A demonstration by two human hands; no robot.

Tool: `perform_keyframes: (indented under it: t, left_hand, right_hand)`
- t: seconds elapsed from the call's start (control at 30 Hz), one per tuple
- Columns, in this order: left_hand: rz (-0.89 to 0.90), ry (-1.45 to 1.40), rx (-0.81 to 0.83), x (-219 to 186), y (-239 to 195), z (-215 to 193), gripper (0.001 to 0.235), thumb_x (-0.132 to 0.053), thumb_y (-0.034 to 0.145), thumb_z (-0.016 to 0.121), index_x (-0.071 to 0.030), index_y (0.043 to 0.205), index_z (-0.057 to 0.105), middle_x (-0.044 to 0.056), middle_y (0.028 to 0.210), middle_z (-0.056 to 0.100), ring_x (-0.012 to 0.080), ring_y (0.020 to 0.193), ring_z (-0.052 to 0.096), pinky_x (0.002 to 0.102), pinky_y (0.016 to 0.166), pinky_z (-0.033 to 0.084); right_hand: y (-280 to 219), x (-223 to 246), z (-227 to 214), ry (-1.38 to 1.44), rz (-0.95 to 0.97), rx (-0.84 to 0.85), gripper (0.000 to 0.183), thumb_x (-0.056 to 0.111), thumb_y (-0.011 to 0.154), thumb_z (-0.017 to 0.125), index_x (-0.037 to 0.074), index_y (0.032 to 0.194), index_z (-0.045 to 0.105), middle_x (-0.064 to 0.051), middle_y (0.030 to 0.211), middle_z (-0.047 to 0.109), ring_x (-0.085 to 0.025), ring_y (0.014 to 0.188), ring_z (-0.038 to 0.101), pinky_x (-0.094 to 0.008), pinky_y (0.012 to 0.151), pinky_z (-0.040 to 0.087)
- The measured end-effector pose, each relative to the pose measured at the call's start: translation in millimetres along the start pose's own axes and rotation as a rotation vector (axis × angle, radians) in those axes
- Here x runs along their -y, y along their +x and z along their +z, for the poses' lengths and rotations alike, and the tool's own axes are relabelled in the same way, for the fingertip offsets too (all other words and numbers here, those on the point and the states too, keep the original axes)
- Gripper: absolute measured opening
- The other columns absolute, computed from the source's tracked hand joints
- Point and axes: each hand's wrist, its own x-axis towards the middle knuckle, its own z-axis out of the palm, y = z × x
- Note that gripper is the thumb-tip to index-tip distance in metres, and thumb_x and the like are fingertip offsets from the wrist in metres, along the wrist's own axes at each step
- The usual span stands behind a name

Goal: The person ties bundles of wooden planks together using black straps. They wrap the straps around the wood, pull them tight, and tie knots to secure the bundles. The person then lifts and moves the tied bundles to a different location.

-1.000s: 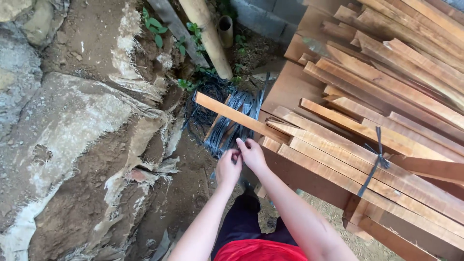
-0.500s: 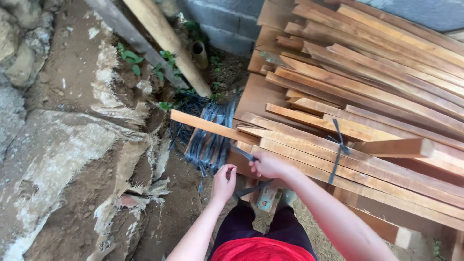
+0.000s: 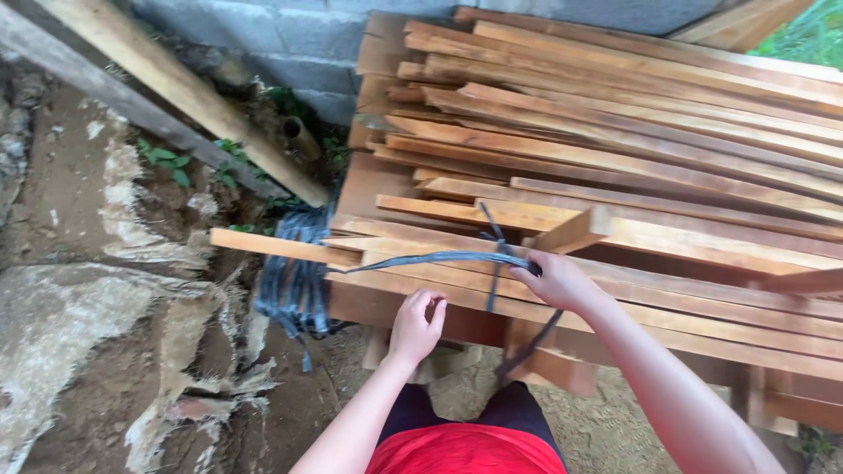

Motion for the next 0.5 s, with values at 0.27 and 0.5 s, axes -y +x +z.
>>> perform_keyframes:
  t: [0.27,0.5]
  left_hand:
    - [0.152,0.258,0.117,-65.9,29.3,155.0,0.032,-0.029,0.088,0.072,-0.008,0.112,0.066,0.011,0.119,0.066,0.0321,0.119,0.058,0.047,0.104,0.044]
    - [-0.221,0.760,0.569,-108.3,39.3,222.2,0.115,-0.063,0.081,0.075,-0.012,0.161,0.009,0.012,0.170,-0.001,0.0381,0.156,-0.001,0.059,0.124,0.007]
  right_hand:
    - [-36.5,-219.8,0.9,0.335,0.079,-0.093,0.041,0.043,0.101,0.053,0.005,0.097,0.069,-0.008,0.079,0.072,-0.021,0.074,0.066,-0.038,0.072,0.053]
    - [-88.8,-344.8,2.0,0.465,0.177,-0.244,0.035,0.039,0.098,0.057,0.006,0.098,0.069,-0.003,0.075,0.069,-0.016,0.071,0.065,-0.034,0.068,0.051]
